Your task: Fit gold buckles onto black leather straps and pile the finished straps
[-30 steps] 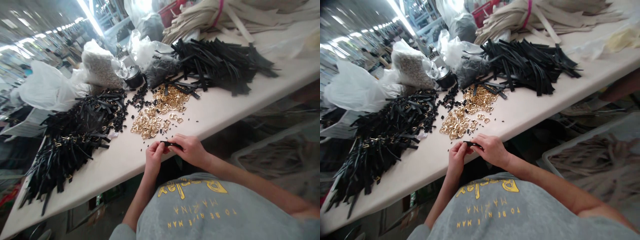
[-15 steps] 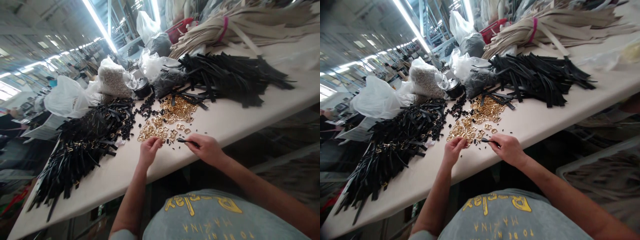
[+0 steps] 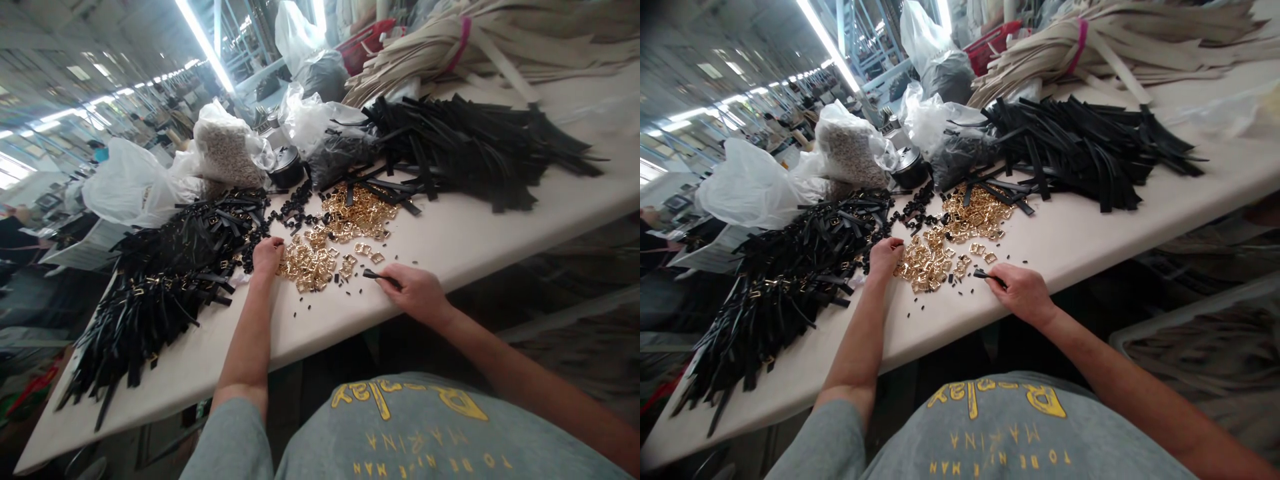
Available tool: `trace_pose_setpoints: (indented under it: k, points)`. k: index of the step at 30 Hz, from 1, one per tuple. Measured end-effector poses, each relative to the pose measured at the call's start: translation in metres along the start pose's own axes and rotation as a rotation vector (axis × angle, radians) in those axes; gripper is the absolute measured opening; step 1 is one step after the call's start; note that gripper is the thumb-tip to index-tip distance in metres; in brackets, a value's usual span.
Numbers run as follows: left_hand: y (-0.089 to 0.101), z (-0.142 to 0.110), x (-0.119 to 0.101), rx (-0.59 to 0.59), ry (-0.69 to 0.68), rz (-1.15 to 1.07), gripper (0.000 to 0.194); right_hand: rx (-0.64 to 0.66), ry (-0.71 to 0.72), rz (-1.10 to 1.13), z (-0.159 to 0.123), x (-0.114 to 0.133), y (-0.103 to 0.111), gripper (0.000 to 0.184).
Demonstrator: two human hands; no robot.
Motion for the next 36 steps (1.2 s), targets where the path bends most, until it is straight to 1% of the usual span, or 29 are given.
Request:
trace_pose_setpoints:
  k: [3,4,6,8,10,13,16,18,20,24,28,32,34,36]
  points:
    - [0.001,0.002,0.001,-0.058,0.063,-0.056,0.019,0.002,0.001,-0.024,0.000,0.000,-0.001,0.019]
    - [0.003,0.001,0.001,-0.081,0.104,-0.148,0.015,-0.002,0.004,-0.026,0.000,0.000,0.000,0.019]
    - [0.007,-0.004,0.002,-0.115,0.201,-0.415,0.009,-0.017,0.014,-0.010,0.000,0.000,0.001,0.018]
    - [0.008,-0.015,-0.002,-0.115,0.284,-0.724,0.013,-0.033,0.013,0.030,0.001,0.000,0.002,0.017]
    - [0.006,-0.033,-0.012,-0.078,0.339,-1.047,0.021,-0.044,0.000,0.082,0.002,0.002,0.005,0.016]
    - [0.000,-0.071,-0.035,0.017,0.403,-1.509,0.031,-0.055,0.014,0.144,0.004,0.013,0.011,0.016]
    - [-0.010,-0.111,-0.062,0.128,0.484,-1.735,0.030,-0.081,0.072,0.183,0.009,0.034,0.018,0.016]
    - [-0.017,-0.133,-0.079,0.184,0.553,-1.825,0.025,-0.113,0.114,0.202,0.013,0.049,0.023,0.016]
    - [-0.022,-0.149,-0.093,0.214,0.611,-1.887,0.020,-0.132,0.150,0.202,0.017,0.062,0.026,0.017]
    - [-0.028,-0.165,-0.111,0.233,0.663,-1.926,0.018,-0.120,0.178,0.140,0.022,0.074,0.026,0.020]
    - [-0.032,-0.168,-0.113,0.204,0.645,-1.910,0.022,-0.129,0.215,0.039,0.018,0.077,0.024,0.025]
    - [-0.034,-0.169,-0.107,0.190,0.559,-1.850,0.027,-0.116,0.286,-0.030,0.013,0.077,0.025,0.030]
    - [-0.035,-0.170,-0.104,0.226,0.530,-1.811,0.030,-0.100,0.312,-0.010,0.011,0.075,0.026,0.031]
    - [-0.037,-0.171,-0.102,0.292,0.508,-1.805,0.036,-0.077,0.338,0.046,0.010,0.072,0.026,0.030]
Point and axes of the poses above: each hand's wrist, its own z-axis towards the middle knuckle, its own y-axis out of the back of the hand, x = y × z, the point moved 4 cm from there along z, towards the middle knuckle, and after that the axes turned 10 degrees about -z, right-handed, at the moved point
